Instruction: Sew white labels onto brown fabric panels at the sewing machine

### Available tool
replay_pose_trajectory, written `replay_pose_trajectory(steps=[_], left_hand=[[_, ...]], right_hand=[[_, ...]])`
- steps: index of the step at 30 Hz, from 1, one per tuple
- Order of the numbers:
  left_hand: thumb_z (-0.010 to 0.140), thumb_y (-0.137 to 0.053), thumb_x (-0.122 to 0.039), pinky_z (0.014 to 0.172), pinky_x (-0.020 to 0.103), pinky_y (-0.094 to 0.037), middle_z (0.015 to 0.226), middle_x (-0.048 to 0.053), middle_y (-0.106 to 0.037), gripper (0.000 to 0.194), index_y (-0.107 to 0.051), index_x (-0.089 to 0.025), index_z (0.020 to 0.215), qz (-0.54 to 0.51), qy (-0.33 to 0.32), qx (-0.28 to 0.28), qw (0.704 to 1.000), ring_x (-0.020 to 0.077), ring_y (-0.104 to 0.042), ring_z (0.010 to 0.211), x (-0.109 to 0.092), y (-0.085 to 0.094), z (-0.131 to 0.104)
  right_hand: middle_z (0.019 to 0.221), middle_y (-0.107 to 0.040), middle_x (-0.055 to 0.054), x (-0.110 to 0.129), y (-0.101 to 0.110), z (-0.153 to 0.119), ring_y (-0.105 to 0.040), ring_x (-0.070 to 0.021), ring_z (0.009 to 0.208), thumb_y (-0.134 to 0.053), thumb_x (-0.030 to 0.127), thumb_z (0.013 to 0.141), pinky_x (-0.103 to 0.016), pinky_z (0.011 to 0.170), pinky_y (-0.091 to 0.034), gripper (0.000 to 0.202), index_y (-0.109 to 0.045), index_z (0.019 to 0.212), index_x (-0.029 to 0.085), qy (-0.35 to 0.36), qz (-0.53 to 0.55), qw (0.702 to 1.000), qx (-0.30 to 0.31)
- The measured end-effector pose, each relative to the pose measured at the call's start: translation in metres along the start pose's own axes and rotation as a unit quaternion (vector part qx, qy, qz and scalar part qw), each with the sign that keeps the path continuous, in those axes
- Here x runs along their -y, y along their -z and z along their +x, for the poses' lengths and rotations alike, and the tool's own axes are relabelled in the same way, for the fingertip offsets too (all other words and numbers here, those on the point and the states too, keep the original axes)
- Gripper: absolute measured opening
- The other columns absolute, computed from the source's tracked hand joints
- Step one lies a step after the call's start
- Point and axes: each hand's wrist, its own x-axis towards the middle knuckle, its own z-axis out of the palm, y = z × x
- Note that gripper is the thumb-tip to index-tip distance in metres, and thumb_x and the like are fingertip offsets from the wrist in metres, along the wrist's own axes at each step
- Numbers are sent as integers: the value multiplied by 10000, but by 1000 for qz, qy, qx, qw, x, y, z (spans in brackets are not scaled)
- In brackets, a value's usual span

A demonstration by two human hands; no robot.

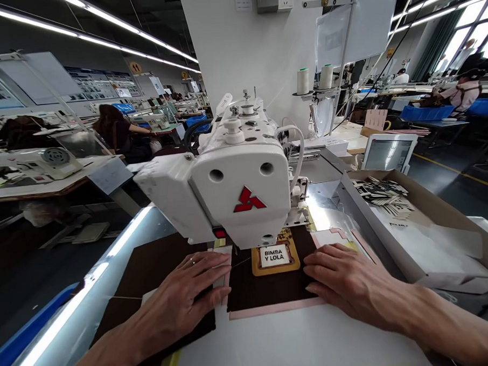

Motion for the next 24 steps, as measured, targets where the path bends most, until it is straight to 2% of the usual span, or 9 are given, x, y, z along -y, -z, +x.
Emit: replay_pose_trajectory(steps=[4, 7, 9, 11, 14, 16, 20, 22, 24], left_hand=[[1047, -619, -479, 1138, 419, -511, 1528, 32, -598, 463, -594, -321, 1482, 16, 19, 55, 998, 281, -554, 1408, -11, -7, -1], [1032, -623, -535, 1149, 491, -496, 1557, 44, -562, 512, -569, -335, 1500, 24, 31, 98, 994, 318, -541, 1417, -19, -16, 7], [1051, -600, -502, 1143, 487, -489, 1495, 58, -600, 421, -630, -312, 1426, 11, 33, 79, 996, 305, -575, 1367, -24, -20, 14], [1089, -549, -394, 1127, 451, -488, 1380, 60, -654, 280, -695, -284, 1301, -4, 16, 48, 999, 269, -612, 1292, -26, -21, 22], [1105, -474, -246, 1111, 386, -492, 1254, 50, -697, 236, -707, -241, 1140, -31, -29, 24, 999, 223, -635, 1228, -29, -18, 30], [1106, -436, -213, 1080, 337, -517, 1239, 52, -703, 235, -669, -217, 1076, -46, -36, 21, 998, 199, -646, 1204, -31, -14, 30], [1098, -400, -211, 1036, 309, -550, 1241, 56, -708, 238, -636, -230, 1070, -50, -19, 33, 998, 191, -667, 1163, -29, -2, 9], [1091, -412, -235, 1029, 313, -552, 1221, 45, -720, 237, -646, -243, 1052, -33, 0, 23, 999, 203, -671, 1166, -17, 8, -12], [1089, -425, -273, 1042, 324, -545, 1229, 19, -717, 234, -657, -251, 1066, 10, 39, 11, 999, 211, -670, 1178, 3, 23, -38]], right_hand=[[1240, -710, -99, 1, -1, -5, -677, -258, 1025, -603, 293, 1067, -418, 865, -553, 212, -708, 1222, 195, -20, -1, 1000, 12], [1120, -708, -78, -3, -9, 0, -640, -237, 931, -605, 258, 1061, -393, 794, -517, 139, -725, 1109, 205, -43, -12, 999, 12], [1010, -694, -63, -4, -14, 4, -603, -227, 876, -546, 220, 1081, -385, 770, -478, 184, -703, 989, 198, -42, -27, 999, 4], [942, -666, -45, 1, -16, 7, -572, -209, 848, -486, 181, 1098, -372, 762, -444, 255, -650, 903, 194, -26, -26, 999, 3], [908, -635, -21, 20, -14, 9, -541, -184, 827, -453, 135, 1093, -352, 749, -410, 263, -582, 872, 196, 12, 0, 1000, 5], [889, -627, -18, 38, -12, 11, -524, -175, 785, -448, 117, 1075, -349, 715, -392, 253, -559, 862, 198, 40, 9, 999, -1], [839, -630, -24, 68, -13, 17, -530, -172, 694, -511, 166, 1052, -354, 647, -381, 183, -595, 893, 200, 118, -10, 993, -19], [909, -679, -42, 76, -11, 20, -581, -181, 718, -557, 220, 1054, -352, 655, -415, 98, -640, 1008, 196, 127, -15, 991, -30], [1055, -717, -78, 79, -7, 20, -639, -200, 811, -568, 264, 1069, -359, 717, -471, 137, -648, 1144, 182, 109, -3, 994, -29]])
